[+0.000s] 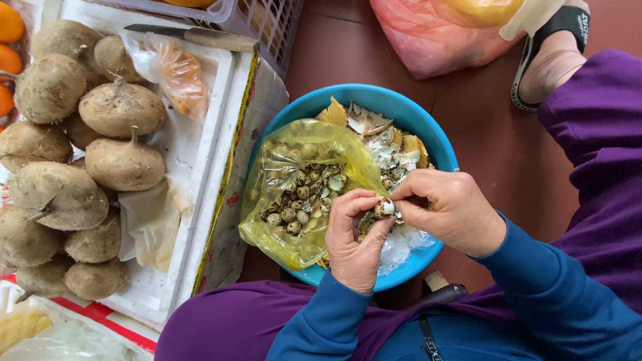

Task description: Peeling boiled quail eggs by hand and placing them into a blue bowl

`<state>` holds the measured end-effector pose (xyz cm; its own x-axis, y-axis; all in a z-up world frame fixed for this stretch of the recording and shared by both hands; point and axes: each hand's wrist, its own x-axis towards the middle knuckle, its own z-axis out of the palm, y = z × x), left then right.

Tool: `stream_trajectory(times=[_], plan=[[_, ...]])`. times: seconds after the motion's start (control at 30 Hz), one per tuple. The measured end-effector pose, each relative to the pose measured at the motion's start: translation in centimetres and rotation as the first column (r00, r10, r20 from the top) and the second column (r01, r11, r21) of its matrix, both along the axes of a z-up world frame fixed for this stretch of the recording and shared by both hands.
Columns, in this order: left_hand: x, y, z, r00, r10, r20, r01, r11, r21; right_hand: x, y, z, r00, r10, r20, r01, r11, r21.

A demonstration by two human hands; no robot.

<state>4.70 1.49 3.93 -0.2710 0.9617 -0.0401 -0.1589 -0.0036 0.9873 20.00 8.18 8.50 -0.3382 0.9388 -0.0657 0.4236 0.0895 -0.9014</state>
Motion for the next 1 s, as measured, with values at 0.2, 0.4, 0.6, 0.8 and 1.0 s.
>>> stream_trajectory(times=[0.2, 0.4, 0.6, 0.8, 1.0], plan=[[0.4, 0.0, -0.6, 0.989, -0.007, 0.144, 0.013, 0.999, -0.042, 0.0, 0.1, 0.0, 0.999, -0.028, -0.019, 0.028, 0.999, -0.030], [-0.1, -0.6, -2.2, 0.827, 0.035, 0.561, 0.092, 0.976, -0.195, 1.2, 0.4, -1.6, 0.997, -0.078, 0.028, 0.078, 0.997, -0.016], [0.0, -0.6, -2.4, 0.756, 0.098, 0.647, 0.079, 0.968, -0.239, 0.2, 0.4, 0.2, 1.000, -0.005, 0.012, 0.004, 0.999, 0.049], [-0.2, -0.3, -1.8, 0.830, 0.099, 0.549, 0.052, 0.966, -0.253, 0.0, 0.3, 0.3, 0.999, 0.032, -0.007, -0.031, 0.992, 0.121], [-0.1, -0.4, -1.5, 0.895, 0.070, 0.440, 0.044, 0.968, -0.245, -0.3, 0.3, 0.3, 0.997, 0.050, 0.056, -0.060, 0.978, 0.198]])
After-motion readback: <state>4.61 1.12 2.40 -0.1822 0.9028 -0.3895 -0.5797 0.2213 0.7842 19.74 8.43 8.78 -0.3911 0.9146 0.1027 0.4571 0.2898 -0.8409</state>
